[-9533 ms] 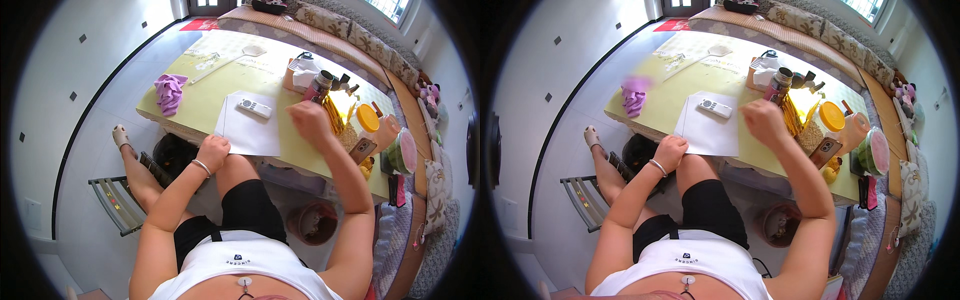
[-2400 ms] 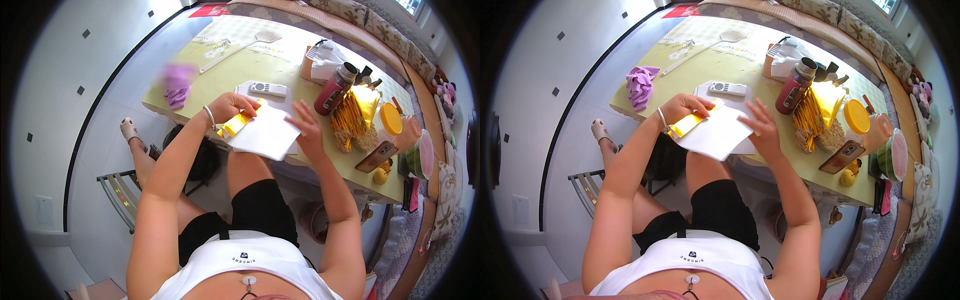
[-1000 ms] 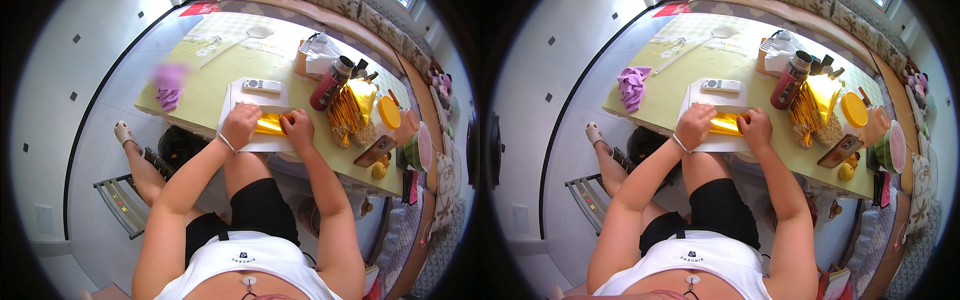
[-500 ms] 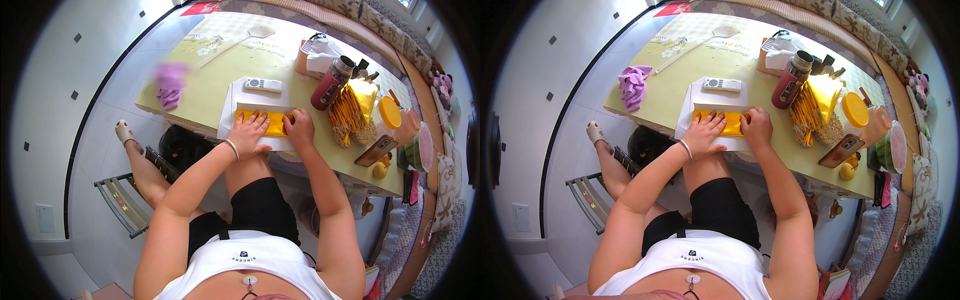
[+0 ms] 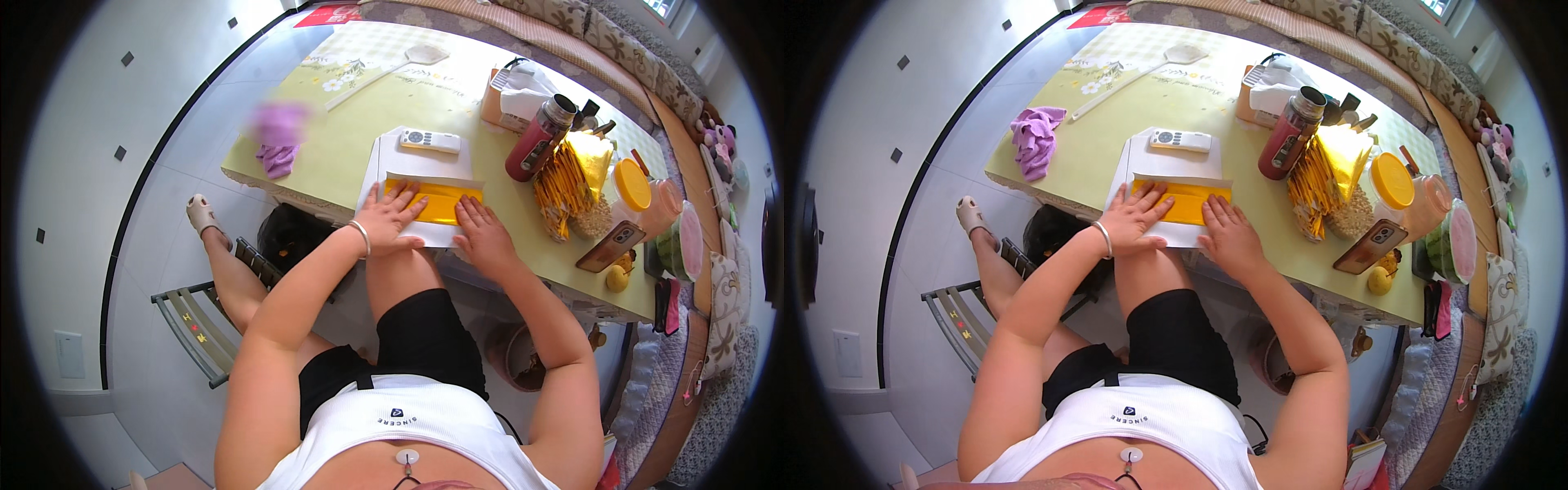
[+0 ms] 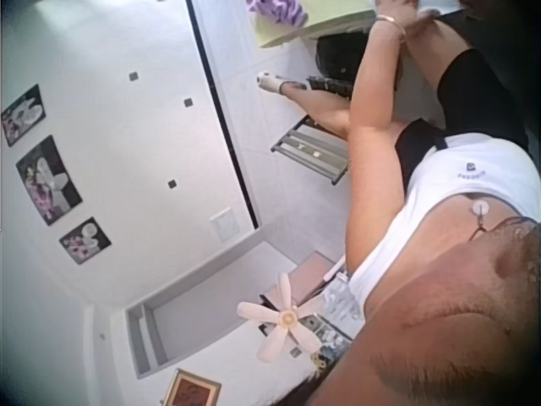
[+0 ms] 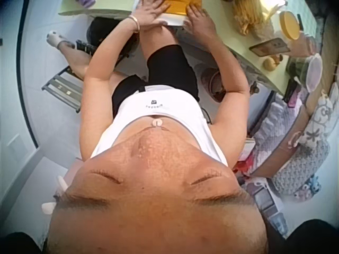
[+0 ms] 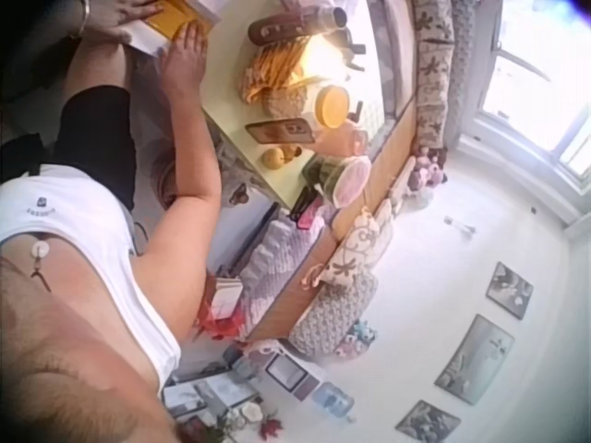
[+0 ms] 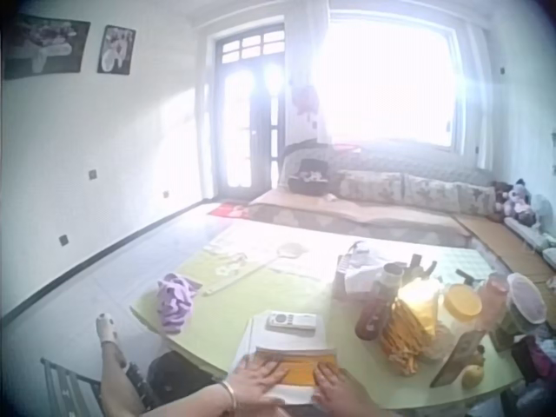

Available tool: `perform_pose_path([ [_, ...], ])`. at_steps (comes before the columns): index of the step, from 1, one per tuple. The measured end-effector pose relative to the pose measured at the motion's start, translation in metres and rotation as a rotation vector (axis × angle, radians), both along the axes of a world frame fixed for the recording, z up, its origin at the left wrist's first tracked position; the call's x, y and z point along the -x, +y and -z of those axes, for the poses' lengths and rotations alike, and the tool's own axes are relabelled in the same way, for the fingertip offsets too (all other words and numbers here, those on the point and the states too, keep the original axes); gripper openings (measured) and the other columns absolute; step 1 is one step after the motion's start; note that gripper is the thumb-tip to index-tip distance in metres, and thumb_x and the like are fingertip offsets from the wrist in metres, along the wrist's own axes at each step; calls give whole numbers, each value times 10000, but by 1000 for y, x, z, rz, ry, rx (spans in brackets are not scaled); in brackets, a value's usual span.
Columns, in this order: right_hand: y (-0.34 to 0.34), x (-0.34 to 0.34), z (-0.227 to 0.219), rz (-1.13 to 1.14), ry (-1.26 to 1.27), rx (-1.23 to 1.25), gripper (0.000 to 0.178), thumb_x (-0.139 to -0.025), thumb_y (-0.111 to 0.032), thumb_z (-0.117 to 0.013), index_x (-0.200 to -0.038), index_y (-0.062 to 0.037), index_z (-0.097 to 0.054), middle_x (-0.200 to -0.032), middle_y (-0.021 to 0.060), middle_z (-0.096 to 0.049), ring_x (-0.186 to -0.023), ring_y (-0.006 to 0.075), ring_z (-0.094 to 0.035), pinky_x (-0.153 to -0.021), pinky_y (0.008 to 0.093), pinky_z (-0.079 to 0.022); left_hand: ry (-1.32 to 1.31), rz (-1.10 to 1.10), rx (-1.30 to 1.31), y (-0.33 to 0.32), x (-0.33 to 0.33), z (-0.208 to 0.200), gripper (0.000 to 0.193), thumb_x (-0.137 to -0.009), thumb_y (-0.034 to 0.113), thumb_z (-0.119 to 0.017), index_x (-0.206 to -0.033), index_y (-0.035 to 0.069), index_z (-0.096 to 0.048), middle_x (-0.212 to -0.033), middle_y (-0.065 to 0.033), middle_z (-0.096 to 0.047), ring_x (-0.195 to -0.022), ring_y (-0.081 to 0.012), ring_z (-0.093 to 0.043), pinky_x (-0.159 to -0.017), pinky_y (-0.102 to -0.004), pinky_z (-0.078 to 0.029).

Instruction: The person sits at a table and folds a yellow sheet of paper by hand. They repeatedly fold the paper into smaller sections, creasing the edges, and occasionally unfolding it to adjust the alignment before refolding.

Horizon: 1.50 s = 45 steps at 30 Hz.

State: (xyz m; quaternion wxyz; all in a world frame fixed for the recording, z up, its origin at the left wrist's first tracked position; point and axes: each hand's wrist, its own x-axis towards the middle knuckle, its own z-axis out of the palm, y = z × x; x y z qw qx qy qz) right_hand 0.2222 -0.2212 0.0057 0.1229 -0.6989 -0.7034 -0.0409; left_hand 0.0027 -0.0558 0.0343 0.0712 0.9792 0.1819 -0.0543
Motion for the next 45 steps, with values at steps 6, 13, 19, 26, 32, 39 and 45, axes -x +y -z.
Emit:
perform_pose_path([
  [6,9,-8,-16,-36,-190,-80,348,-891,-168,-596,-1201,-12,-632,-1282,161,-647,-1226,295,-601,-1094,543,-410,43,-59,-58,32,10,-8,865,-936,727,-408,-1622,231,-232,-1699,-132,-105,-1573,-318,-52,-1210,-623,13],
  [13,29,10,-27,-48,-212,-102,42,-816,-110,-627,-826,-77,-651,-867,98,-667,-885,263,-663,-968,496,-487,-339,24,-166,5,-24,-13,426,-833,318,-707,-1189,88,-672,-1251,-125,-630,-1251,-350,-538,-1062,-519,-396],
  [19,35,28,-21,29,406,-282,45,-795,-62,-669,-835,-77,-680,-873,93,-664,-875,299,-649,-789,408,-533,-755,-205,-57,-40,-30,17,67,-771,131,-712,-753,91,-661,-888,-66,-610,-912,-290,-596,-770,-423,-501],
  [26,35,14,-18,-27,354,-382,84,-785,-95,-738,-863,-79,-710,-894,88,-670,-881,312,-639,-775,423,-534,-805,-204,-420,-41,-34,4,91,-773,130,-704,-740,53,-669,-823,-76,-599,-846,-280,-599,-723,-416,-484],
  [32,43,16,-11,77,571,-251,128,-828,-197,-758,-857,-83,-707,-872,91,-657,-849,300,-642,-719,426,-520,-866,-328,-103,-44,-22,13,118,-786,155,-748,-747,56,-698,-864,-93,-640,-856,-305,-595,-764,-422,-495],
  [39,62,17,-11,275,501,-191,213,-865,-286,-749,-842,-81,-697,-875,84,-644,-810,297,-644,-678,428,-506,-818,-493,39,-30,-32,16,200,-829,225,-761,-724,66,-700,-851,-101,-626,-876,-313,-588,-791,-435,-494],
  [45,64,26,-13,387,475,-192,195,-852,-271,-761,-863,-91,-687,-904,84,-636,-853,299,-645,-696,429,-519,-703,-602,-14,-23,-42,21,221,-833,232,-760,-718,70,-663,-893,-117,-614,-906,-327,-594,-813,-449,-503],
])
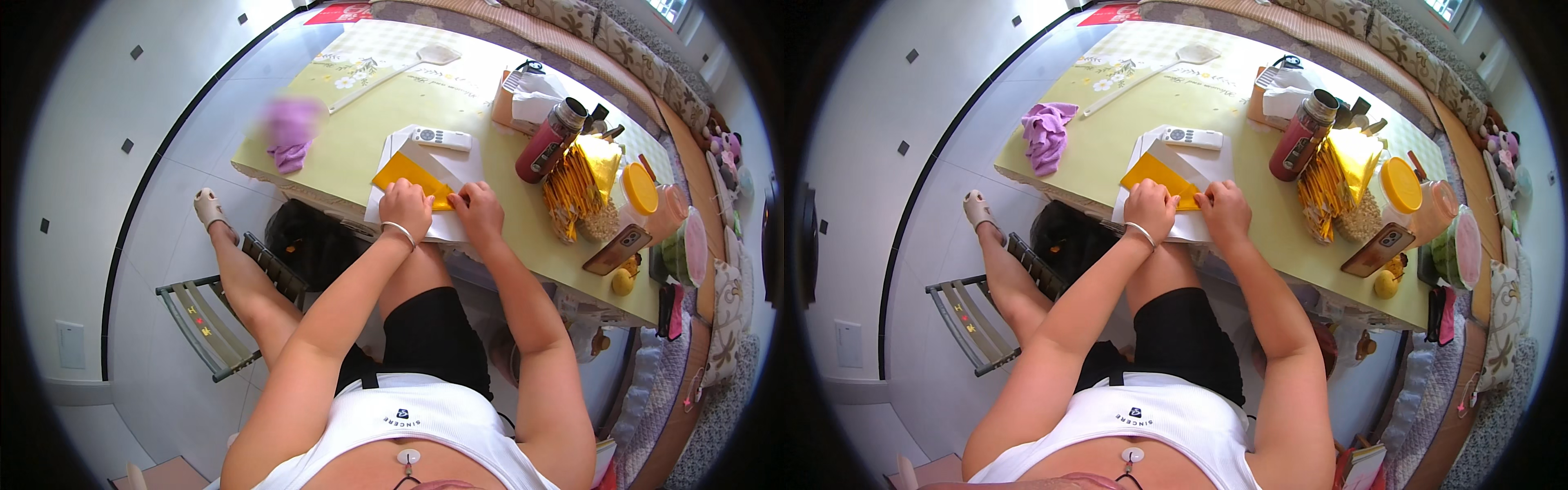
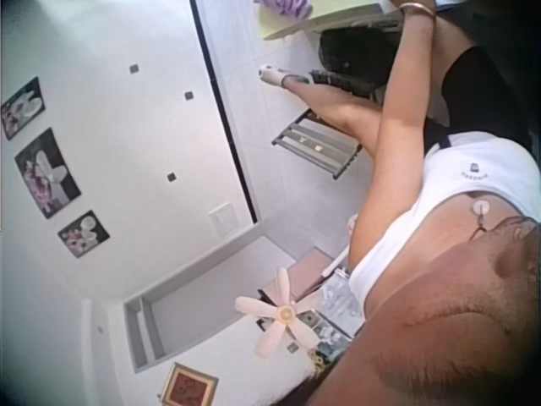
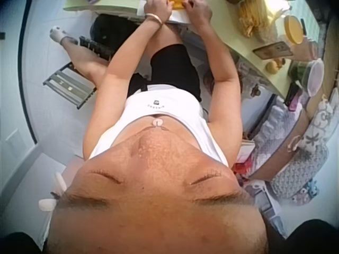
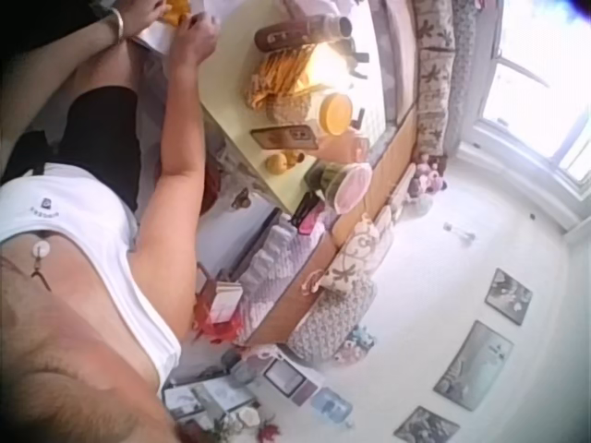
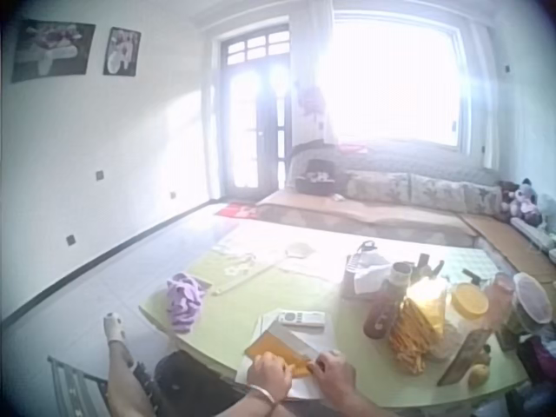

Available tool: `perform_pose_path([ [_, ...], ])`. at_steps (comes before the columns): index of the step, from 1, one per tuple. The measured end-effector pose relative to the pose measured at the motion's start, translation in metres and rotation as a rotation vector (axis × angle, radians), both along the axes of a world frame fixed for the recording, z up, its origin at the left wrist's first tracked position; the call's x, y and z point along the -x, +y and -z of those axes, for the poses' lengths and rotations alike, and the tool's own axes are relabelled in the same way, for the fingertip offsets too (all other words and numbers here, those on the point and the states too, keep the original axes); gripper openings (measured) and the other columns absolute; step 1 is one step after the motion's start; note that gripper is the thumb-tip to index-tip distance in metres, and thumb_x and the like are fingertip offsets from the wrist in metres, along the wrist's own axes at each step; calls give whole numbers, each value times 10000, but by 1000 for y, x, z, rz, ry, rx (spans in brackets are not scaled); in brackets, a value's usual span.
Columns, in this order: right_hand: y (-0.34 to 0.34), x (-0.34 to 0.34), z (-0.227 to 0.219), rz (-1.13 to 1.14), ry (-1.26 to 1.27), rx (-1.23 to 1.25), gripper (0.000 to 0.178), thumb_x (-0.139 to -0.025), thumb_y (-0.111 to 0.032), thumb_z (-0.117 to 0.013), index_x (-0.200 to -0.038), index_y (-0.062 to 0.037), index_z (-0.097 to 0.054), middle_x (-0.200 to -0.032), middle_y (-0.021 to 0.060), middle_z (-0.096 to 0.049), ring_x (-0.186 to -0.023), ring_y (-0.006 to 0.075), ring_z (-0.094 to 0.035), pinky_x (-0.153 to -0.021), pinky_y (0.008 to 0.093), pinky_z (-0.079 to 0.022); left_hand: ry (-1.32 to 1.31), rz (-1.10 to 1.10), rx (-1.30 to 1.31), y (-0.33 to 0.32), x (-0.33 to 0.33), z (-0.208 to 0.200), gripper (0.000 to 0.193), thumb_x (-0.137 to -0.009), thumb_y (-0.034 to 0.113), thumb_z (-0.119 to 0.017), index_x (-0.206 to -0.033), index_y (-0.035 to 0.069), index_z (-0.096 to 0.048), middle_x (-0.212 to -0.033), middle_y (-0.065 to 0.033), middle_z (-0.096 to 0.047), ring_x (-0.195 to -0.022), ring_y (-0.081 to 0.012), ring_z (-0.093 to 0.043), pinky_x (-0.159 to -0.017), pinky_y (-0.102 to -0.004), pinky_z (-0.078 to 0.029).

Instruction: The person sits at a table and folds a yellow sheet of paper by hand. They repeatedly fold the paper into smaller sections, creasing the edges, and occasionally unfolding it to adjust the alignment before refolding.

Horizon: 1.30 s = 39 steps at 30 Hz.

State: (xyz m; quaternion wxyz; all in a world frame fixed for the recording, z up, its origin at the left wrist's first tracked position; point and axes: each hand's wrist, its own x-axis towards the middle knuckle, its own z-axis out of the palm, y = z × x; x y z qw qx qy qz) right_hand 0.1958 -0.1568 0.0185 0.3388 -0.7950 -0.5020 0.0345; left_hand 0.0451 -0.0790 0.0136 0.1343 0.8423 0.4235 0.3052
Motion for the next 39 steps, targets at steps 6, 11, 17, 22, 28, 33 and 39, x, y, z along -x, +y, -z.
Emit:
perform_pose_path([
  [6,-9,3,2,-127,-378,-214,354,-848,-177,-739,-1164,-43,-653,-1294,142,-619,-1219,337,-568,-997,445,-481,6,26,27,0,2,-6,206,-815,216,-765,-713,70,-662,-899,-127,-614,-925,-334,-598,-824,-453,-515],
  [11,-22,19,15,-439,-434,-77,590,-917,-238,-664,-1434,-10,-493,-1547,186,-431,-1472,340,-346,-1197,467,-292,-3,2,-4,3,-2,2,208,-798,216,-771,-701,68,-662,-892,-128,-620,-925,-335,-604,-818,-453,-519],
  [17,-22,26,22,-397,-369,140,808,-951,-552,-562,-1527,-12,-388,-1607,245,-306,-1524,362,-243,-1239,469,-184,46,8,-49,5,-3,4,207,-818,227,-738,-712,66,-664,-891,-131,-622,-925,-339,-609,-807,-459,-522],
  [22,-26,28,3,-485,-333,228,768,-921,-603,-591,-1544,-190,-420,-1613,305,-239,-1527,438,-181,-1233,502,-160,66,120,-66,9,25,-8,101,-772,146,-713,-776,64,-655,-902,-127,-617,-939,-332,-605,-824,-450,-513],
  [28,-28,15,-5,-608,-293,273,614,-896,-549,-669,-1461,-350,-538,-1621,307,-214,-1526,466,-156,-1226,528,-159,130,464,-349,49,77,-25,335,-709,47,-660,-1040,80,-696,-1140,-86,-661,-1115,-305,-592,-1002,-435,-437],
  [33,-28,-10,-13,-777,-52,168,406,-909,-384,-719,-1295,-262,-702,-1581,265,-343,-1533,420,-172,-1236,486,-165,178,638,-535,59,81,-33,203,-781,98,-691,-975,85,-749,-1108,-70,-702,-1134,-267,-610,-1045,-427,-421],
  [39,-22,-45,-13,-718,117,2,169,-855,-179,-760,-1001,-98,-787,-1403,168,-589,-1399,382,-439,-1166,442,-345,98,689,-444,46,76,-32,192,-715,74,-722,-907,67,-729,-1047,-78,-708,-1062,-277,-642,-974,-423,-475],
])
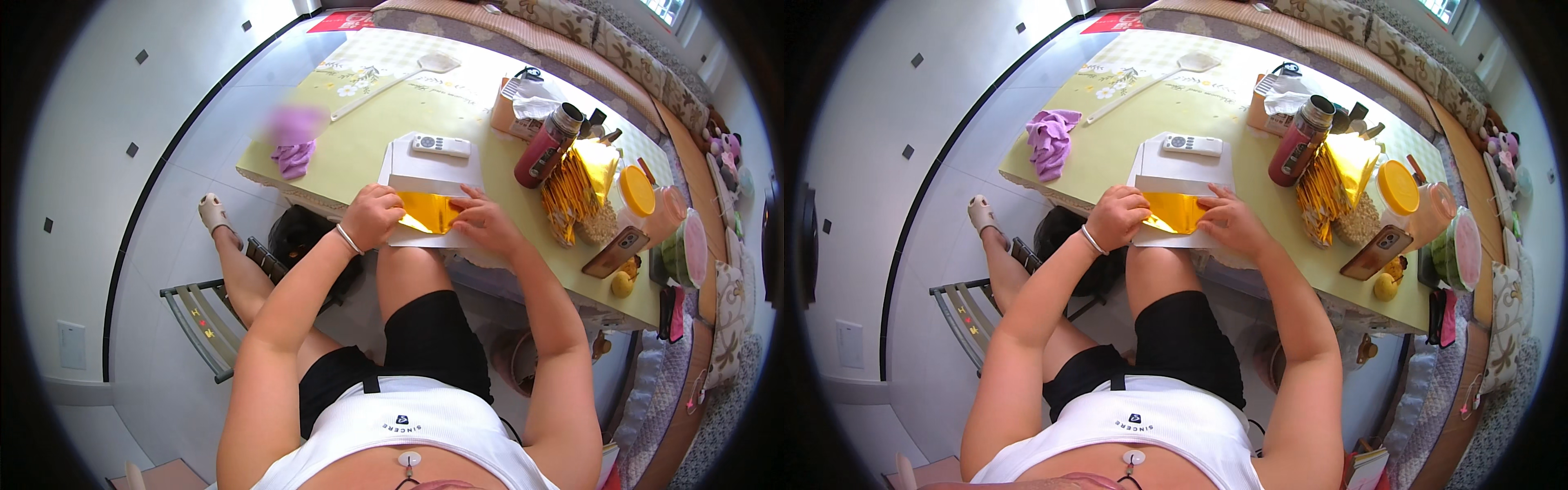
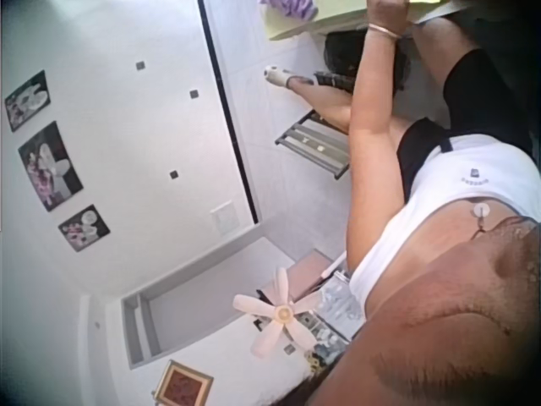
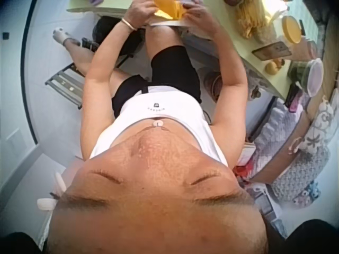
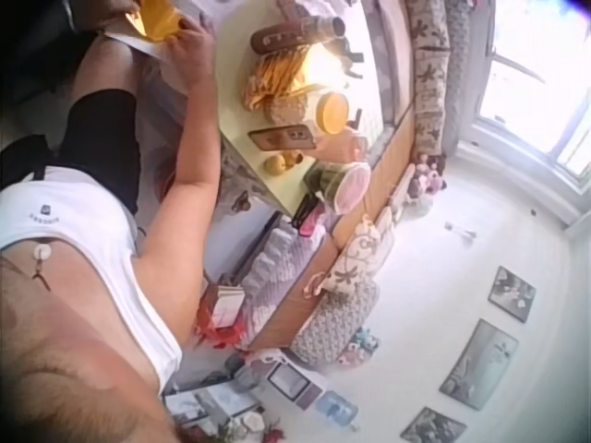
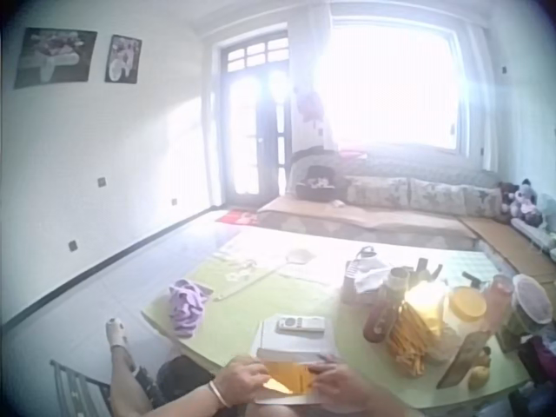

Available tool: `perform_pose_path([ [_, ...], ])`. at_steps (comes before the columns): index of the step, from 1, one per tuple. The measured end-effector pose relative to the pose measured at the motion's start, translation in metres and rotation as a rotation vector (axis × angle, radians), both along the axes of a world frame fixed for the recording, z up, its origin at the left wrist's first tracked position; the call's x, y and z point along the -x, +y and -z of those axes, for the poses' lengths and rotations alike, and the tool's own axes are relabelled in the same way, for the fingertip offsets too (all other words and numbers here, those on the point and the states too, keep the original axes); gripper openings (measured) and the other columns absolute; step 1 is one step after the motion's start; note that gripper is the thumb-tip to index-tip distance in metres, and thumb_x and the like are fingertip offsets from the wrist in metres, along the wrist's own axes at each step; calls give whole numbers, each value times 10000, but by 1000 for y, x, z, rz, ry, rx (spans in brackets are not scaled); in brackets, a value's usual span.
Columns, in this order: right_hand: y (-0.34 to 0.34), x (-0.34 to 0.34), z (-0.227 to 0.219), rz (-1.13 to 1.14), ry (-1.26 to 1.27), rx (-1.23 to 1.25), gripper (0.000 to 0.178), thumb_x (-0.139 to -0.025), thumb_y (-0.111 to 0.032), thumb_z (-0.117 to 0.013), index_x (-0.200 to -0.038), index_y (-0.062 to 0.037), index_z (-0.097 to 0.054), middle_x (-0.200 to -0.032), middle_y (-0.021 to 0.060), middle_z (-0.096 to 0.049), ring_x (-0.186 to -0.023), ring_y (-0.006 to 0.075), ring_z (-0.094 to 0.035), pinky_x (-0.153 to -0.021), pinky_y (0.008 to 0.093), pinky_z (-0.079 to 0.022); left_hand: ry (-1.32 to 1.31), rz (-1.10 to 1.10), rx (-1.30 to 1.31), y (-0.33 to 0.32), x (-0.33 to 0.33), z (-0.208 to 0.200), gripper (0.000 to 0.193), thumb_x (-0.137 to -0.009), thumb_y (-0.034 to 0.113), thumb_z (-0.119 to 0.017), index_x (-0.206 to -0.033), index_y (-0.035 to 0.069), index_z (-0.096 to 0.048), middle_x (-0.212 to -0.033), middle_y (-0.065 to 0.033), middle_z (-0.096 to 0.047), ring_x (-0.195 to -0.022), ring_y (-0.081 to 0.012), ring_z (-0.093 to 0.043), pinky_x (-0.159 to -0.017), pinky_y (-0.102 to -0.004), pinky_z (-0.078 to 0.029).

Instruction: The person sits at a table and folds a yellow sheet of paper by hand. They repeatedly fold the paper into smaller sections, creasing the edges, and occasionally unfolding it to adjust the alignment before refolding.

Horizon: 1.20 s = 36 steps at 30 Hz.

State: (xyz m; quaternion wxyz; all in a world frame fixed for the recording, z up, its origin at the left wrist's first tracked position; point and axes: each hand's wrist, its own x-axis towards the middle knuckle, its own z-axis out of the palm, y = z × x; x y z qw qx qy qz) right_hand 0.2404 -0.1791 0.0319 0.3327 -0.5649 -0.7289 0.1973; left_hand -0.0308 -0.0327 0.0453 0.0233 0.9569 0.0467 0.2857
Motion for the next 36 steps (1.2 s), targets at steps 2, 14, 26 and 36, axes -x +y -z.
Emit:
perform_pose_path([
  [2,3,4,2,10,-8,-67,126,-833,-146,-759,-926,-63,-772,-1315,141,-646,-1288,362,-551,-1092,432,-433,-48,28,69,-12,-5,-6,252,-682,54,-731,-934,60,-735,-1074,-94,-710,-1049,-296,-644,-947,-424,-499],
  [14,8,91,9,311,-183,-293,195,-720,-245,-813,-815,-103,-719,-1016,105,-639,-1091,353,-596,-965,500,-476,7,-45,459,15,2,17,318,-699,-31,-673,-981,69,-782,-1153,-98,-703,-1102,-290,-608,-1011,-390,-479],
  [26,19,100,26,492,-114,-298,181,-799,-173,-747,-747,-14,-680,-1021,125,-648,-1017,351,-591,-978,495,-442,-8,-336,609,27,-25,34,198,-746,217,-825,-709,58,-713,-925,-81,-665,-983,-285,-595,-897,-391,-489],
  [36,20,102,29,550,-133,-241,242,-824,-121,-709,-1039,-14,-688,-1041,155,-614,-1018,354,-580,-977,529,-436,103,-495,474,17,-38,26,236,-761,297,-814,-734,75,-738,-948,-85,-653,-998,-294,-581,-923,-386,-497],
])
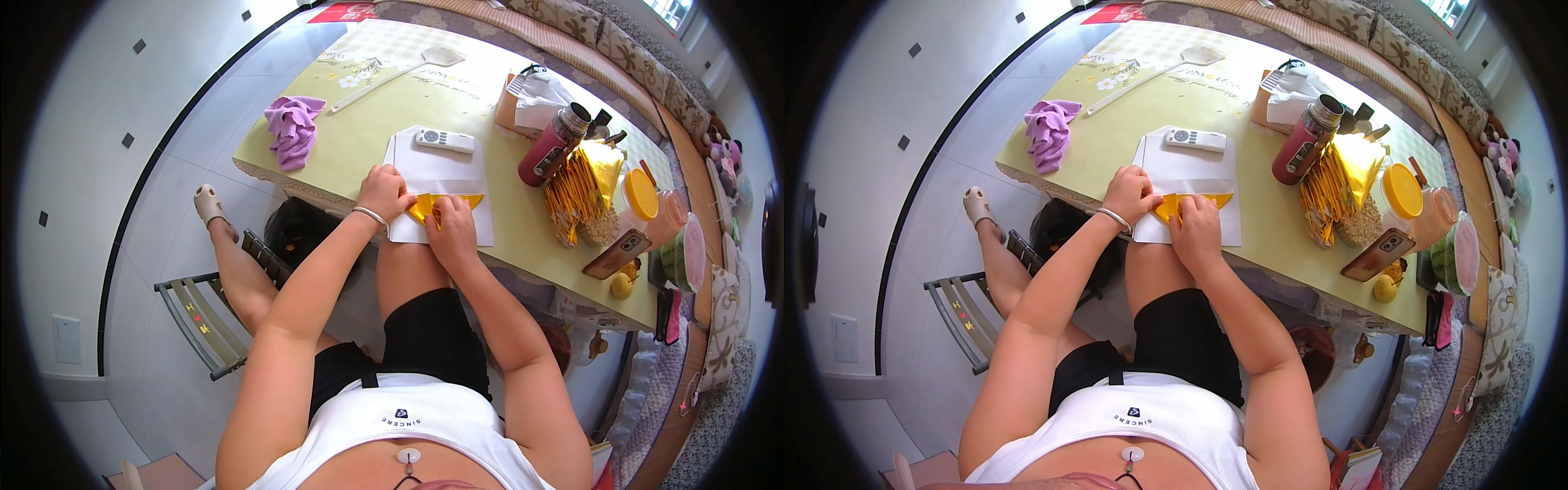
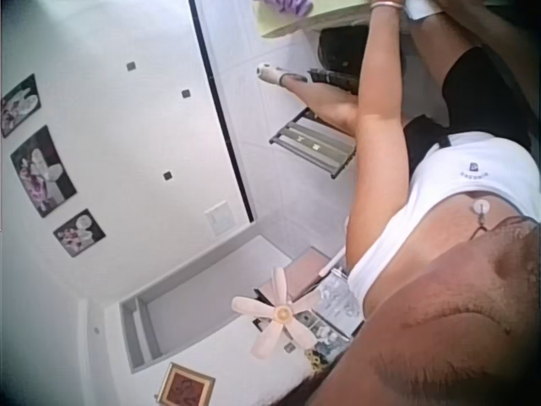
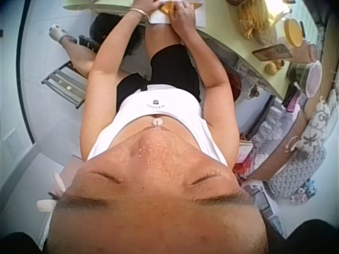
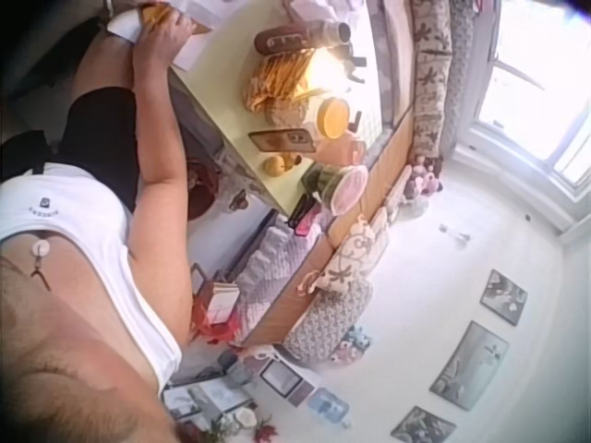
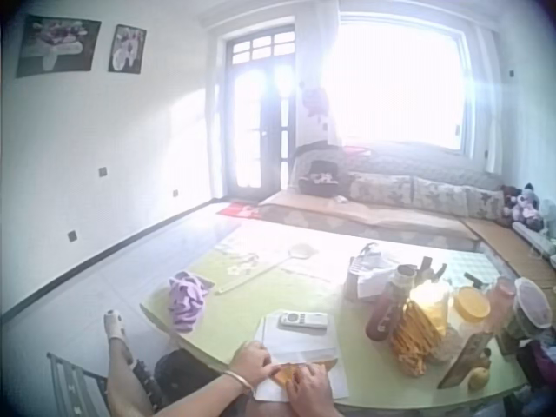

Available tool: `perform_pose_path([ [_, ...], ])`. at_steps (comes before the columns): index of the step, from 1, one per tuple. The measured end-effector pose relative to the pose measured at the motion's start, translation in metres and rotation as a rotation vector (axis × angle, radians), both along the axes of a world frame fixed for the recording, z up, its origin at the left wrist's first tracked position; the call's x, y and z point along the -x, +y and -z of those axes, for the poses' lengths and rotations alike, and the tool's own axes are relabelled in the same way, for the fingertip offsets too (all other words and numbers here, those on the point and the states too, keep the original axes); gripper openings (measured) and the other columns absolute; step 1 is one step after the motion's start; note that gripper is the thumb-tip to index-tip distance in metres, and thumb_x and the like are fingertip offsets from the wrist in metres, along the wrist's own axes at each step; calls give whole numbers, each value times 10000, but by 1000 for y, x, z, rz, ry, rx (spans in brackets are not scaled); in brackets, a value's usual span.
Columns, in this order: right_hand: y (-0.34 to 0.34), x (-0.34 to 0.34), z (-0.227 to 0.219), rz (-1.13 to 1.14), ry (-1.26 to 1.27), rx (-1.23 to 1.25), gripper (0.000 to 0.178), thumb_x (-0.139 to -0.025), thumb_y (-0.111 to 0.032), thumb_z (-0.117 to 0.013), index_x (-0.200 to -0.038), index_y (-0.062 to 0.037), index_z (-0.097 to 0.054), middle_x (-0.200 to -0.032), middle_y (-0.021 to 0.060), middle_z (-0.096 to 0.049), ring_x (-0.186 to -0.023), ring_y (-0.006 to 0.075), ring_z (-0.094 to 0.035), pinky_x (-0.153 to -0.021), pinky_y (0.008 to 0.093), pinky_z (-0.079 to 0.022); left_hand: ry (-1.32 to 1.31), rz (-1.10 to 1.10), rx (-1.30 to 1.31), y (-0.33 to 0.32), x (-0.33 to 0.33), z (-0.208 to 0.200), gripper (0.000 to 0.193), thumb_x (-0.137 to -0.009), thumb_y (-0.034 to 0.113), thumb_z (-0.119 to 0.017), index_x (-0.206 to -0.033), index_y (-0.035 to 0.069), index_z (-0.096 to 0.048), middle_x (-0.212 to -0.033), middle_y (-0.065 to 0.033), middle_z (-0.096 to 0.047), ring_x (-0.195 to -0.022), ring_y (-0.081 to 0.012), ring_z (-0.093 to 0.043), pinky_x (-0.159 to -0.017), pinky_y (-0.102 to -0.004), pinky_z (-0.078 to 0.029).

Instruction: The person sits at a table and folds a yellow sheet of paper by hand. They repeatedly fold the paper into smaller sections, creasing the edges, and occasionally unfolding it to adjust the alignment before refolding.

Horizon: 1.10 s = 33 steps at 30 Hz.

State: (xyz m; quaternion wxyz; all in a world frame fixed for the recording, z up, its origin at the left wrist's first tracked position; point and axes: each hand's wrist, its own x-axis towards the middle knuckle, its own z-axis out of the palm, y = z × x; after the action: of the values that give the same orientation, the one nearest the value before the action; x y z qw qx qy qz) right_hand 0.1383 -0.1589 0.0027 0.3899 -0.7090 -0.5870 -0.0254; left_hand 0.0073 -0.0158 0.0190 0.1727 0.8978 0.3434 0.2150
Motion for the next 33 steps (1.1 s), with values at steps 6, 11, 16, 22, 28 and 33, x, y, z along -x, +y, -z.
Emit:
perform_pose_path([
  [6,2,2,3,-21,-185,-73,422,-812,-59,-692,-1233,-30,-696,-1009,145,-599,-958,335,-570,-892,436,-471,-36,0,-33,-1,-4,3,245,-737,252,-848,-702,60,-700,-908,-99,-640,-990,-304,-574,-902,-391,-489],
  [11,4,3,5,1,-200,-78,342,-860,-113,-648,-1183,-21,-712,-997,136,-593,-973,336,-570,-941,486,-445,-56,-12,-62,-4,-1,1,225,-737,234,-844,-747,63,-698,-899,-106,-633,-959,-312,-579,-877,-413,-490],
  [16,3,3,1,-14,-211,-69,328,-863,-113,-637,-1158,9,-712,-1001,146,-594,-970,340,-567,-924,492,-446,-41,-142,-130,-12,16,0,162,-795,220,-776,-839,77,-714,-947,-102,-638,-984,-314,-591,-844,-412,-487],
  [22,5,3,4,-2,-251,-47,311,-875,-112,-633,-1146,20,-705,-1013,149,-598,-968,344,-568,-929,490,-456,-194,224,-366,-27,24,0,101,-813,41,-649,-842,51,-745,-911,-117,-688,-913,-315,-646,-828,-414,-517],
  [28,2,-18,-6,-50,-29,50,410,-884,-50,-613,-1290,10,-600,-1160,175,-592,-1064,388,-587,-933,466,-490,85,93,-121,-20,3,-17,152,-776,213,-789,-782,78,-720,-830,-83,-644,-893,-291,-632,-821,-425,-513],
  [33,5,-53,-33,61,85,196,645,-848,-21,-632,-1465,-33,-444,-1335,190,-508,-1182,412,-555,-952,440,-509,226,-31,-141,-16,-19,-25,474,-707,301,-869,-1094,111,-671,-1108,-78,-636,-1197,-267,-522,-1052,-437,-385],
])
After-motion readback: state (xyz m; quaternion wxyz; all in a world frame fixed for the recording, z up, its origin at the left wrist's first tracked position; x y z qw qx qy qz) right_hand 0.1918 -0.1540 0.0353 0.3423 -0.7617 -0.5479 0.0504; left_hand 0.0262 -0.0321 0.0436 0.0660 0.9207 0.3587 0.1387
